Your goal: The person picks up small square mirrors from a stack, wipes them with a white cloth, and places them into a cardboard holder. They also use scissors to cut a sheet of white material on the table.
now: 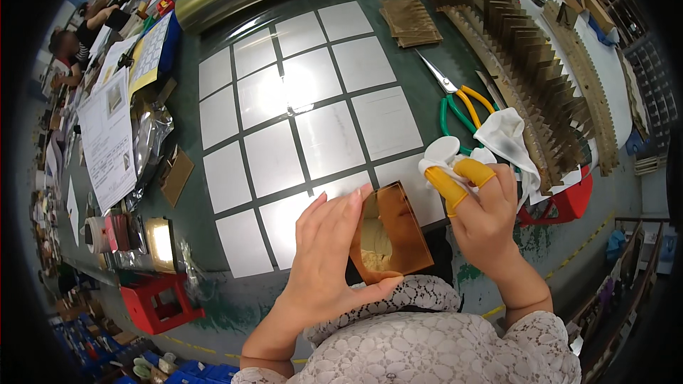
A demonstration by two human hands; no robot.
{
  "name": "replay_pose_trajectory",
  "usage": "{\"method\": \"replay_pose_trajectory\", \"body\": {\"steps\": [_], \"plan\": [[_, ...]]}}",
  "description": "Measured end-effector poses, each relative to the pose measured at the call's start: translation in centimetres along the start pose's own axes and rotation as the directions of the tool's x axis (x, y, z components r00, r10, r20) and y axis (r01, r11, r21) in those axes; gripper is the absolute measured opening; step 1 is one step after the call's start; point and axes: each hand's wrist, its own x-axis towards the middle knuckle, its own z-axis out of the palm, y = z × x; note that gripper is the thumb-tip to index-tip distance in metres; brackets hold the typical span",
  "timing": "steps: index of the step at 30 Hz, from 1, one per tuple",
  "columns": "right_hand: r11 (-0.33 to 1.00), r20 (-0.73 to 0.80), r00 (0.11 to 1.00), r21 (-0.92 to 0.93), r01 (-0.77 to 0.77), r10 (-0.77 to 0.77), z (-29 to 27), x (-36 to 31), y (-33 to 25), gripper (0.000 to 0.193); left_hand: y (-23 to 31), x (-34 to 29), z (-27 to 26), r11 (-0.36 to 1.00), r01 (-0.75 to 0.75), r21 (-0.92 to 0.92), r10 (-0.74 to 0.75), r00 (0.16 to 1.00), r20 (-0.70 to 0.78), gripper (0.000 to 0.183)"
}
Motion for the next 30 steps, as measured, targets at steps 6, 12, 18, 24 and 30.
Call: {"method": "replay_pose_trajectory", "body": {"steps": [6, 12, 18, 24, 30], "plan": [[1.000, 0.015, 1.000, 0.025, -0.017, 0.016, -0.1, -0.4, -0.2, 0.042, -0.1, 0.1, -0.3, 0.999, 0.033, 0.012, -0.033, 0.999, 0.004, 0.118], [0.998, 0.014, 1.000, 0.062, 0.027, -0.028, -0.6, -1.2, -0.7, 0.040, -1.5, 0.4, -1.1, 0.994, 0.104, 0.029, -0.103, 0.994, -0.047, 0.114], [0.992, 0.036, 0.995, 0.089, 0.092, -0.095, -1.1, -2.8, -0.8, 0.039, -2.2, 0.6, -1.4, 0.992, 0.116, 0.043, -0.112, 0.989, -0.092, 0.114], [0.986, 0.018, 0.990, 0.093, 0.137, -0.139, -1.0, -3.3, -1.1, 0.037, -2.2, 0.7, -1.5, 0.993, 0.115, 0.034, -0.111, 0.989, -0.101, 0.114], [0.977, -0.008, 0.981, 0.084, 0.194, -0.194, -0.8, -3.0, -1.5, 0.037, -2.3, 0.8, -1.5, 0.994, 0.105, 0.028, -0.102, 0.990, -0.103, 0.115]]}}
